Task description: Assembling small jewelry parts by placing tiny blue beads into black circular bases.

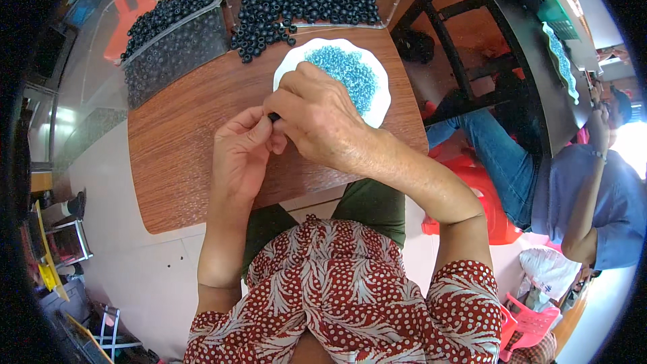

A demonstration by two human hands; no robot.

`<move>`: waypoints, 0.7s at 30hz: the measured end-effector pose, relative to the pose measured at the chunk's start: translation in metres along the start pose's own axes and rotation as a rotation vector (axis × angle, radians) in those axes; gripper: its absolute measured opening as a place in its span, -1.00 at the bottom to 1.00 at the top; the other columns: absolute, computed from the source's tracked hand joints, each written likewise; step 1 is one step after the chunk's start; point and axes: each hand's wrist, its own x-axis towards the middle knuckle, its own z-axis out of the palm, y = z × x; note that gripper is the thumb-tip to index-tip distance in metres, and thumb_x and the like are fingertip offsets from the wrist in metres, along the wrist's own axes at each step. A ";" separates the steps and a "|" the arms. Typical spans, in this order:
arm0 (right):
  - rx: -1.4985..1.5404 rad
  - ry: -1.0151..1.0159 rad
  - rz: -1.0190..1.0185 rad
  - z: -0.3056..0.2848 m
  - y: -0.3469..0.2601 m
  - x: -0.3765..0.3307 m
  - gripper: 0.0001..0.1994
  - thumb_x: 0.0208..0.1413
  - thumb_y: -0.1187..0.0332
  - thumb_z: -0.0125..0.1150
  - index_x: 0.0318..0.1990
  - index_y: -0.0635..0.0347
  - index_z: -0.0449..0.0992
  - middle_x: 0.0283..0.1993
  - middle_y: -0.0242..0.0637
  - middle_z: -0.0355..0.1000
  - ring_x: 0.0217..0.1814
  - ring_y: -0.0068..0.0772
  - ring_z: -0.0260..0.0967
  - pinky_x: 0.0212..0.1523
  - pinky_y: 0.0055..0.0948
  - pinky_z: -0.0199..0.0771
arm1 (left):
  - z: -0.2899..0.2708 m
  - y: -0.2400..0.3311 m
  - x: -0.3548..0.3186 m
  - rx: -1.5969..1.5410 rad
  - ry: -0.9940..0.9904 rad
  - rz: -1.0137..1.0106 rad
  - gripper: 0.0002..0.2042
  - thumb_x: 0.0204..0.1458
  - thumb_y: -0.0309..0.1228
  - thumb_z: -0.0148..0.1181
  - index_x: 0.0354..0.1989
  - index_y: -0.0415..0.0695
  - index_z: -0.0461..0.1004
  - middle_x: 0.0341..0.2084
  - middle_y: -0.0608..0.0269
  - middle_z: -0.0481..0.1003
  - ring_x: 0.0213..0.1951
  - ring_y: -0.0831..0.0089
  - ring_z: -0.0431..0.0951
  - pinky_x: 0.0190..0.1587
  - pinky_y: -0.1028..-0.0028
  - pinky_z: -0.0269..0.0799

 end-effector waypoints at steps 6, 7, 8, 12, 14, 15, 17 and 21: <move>0.122 -0.048 0.109 -0.008 -0.011 -0.014 -0.70 -0.34 0.60 0.30 -0.31 0.24 0.52 -0.43 -0.31 0.36 -0.34 -0.33 0.29 -0.34 -0.43 0.31 | -0.007 -0.008 -0.014 -0.177 -0.063 -0.122 -0.80 0.06 -0.41 0.07 -0.29 -0.35 0.45 -0.44 0.17 0.48 -0.50 0.50 0.40 -0.42 0.56 0.27; 0.180 -0.033 0.154 -0.007 -0.011 -0.017 -0.70 -0.33 0.59 0.30 -0.31 0.24 0.53 -0.44 -0.32 0.37 -0.35 -0.36 0.29 -0.34 -0.45 0.31 | -0.008 -0.009 -0.016 -0.204 -0.100 -0.140 -0.80 0.07 -0.40 0.07 -0.30 -0.33 0.45 -0.45 0.18 0.48 -0.49 0.50 0.41 -0.41 0.55 0.27; 0.239 -0.017 0.198 -0.007 -0.011 -0.019 -0.71 -0.32 0.59 0.31 -0.30 0.23 0.53 -0.44 -0.32 0.37 -0.36 -0.39 0.29 -0.34 -0.48 0.30 | -0.007 -0.009 -0.018 -0.205 -0.101 -0.141 -0.80 0.07 -0.40 0.07 -0.30 -0.33 0.45 -0.45 0.18 0.48 -0.49 0.50 0.41 -0.41 0.55 0.27; 0.335 0.002 0.354 -0.005 -0.021 -0.024 -0.81 -0.28 0.54 0.28 -0.39 0.23 0.51 -0.48 -0.30 0.36 -0.35 -0.29 0.30 -0.31 -0.39 0.30 | -0.007 -0.011 -0.023 -0.265 -0.132 -0.163 -0.80 0.07 -0.36 0.06 -0.28 -0.27 0.43 -0.44 0.22 0.46 -0.45 0.50 0.39 -0.37 0.49 0.25; 0.305 0.017 0.336 -0.004 -0.025 -0.026 -0.72 -0.31 0.58 0.32 -0.31 0.22 0.55 -0.40 -0.31 0.39 -0.35 -0.41 0.29 -0.30 -0.47 0.30 | -0.003 -0.012 -0.025 -0.297 -0.129 -0.166 -0.78 0.09 -0.35 0.05 -0.27 -0.29 0.43 -0.42 0.20 0.48 -0.44 0.50 0.40 -0.35 0.49 0.28; 0.303 0.018 0.337 -0.002 -0.026 -0.027 -0.72 -0.31 0.58 0.32 -0.31 0.22 0.55 -0.40 -0.31 0.39 -0.35 -0.41 0.29 -0.30 -0.47 0.30 | 0.003 -0.011 -0.027 -0.277 -0.061 -0.158 -0.78 0.09 -0.34 0.05 -0.27 -0.28 0.42 -0.43 0.22 0.47 -0.44 0.50 0.40 -0.34 0.49 0.28; 0.145 0.115 0.188 0.003 -0.030 -0.028 -0.74 -0.30 0.60 0.30 -0.33 0.22 0.55 -0.37 -0.32 0.40 -0.31 -0.41 0.29 -0.29 -0.47 0.31 | 0.006 -0.010 -0.032 -0.254 0.009 -0.147 -0.79 0.09 -0.34 0.04 -0.26 -0.27 0.42 -0.43 0.23 0.46 -0.43 0.50 0.39 -0.33 0.50 0.28; 0.114 0.125 0.174 0.006 -0.033 -0.033 -0.73 -0.31 0.60 0.31 -0.33 0.23 0.55 -0.33 -0.31 0.41 -0.26 -0.38 0.30 -0.26 -0.46 0.32 | 0.005 -0.013 -0.037 -0.191 -0.048 -0.130 -0.80 0.10 -0.33 0.03 -0.29 -0.24 0.41 -0.45 0.27 0.44 -0.42 0.49 0.39 -0.32 0.50 0.28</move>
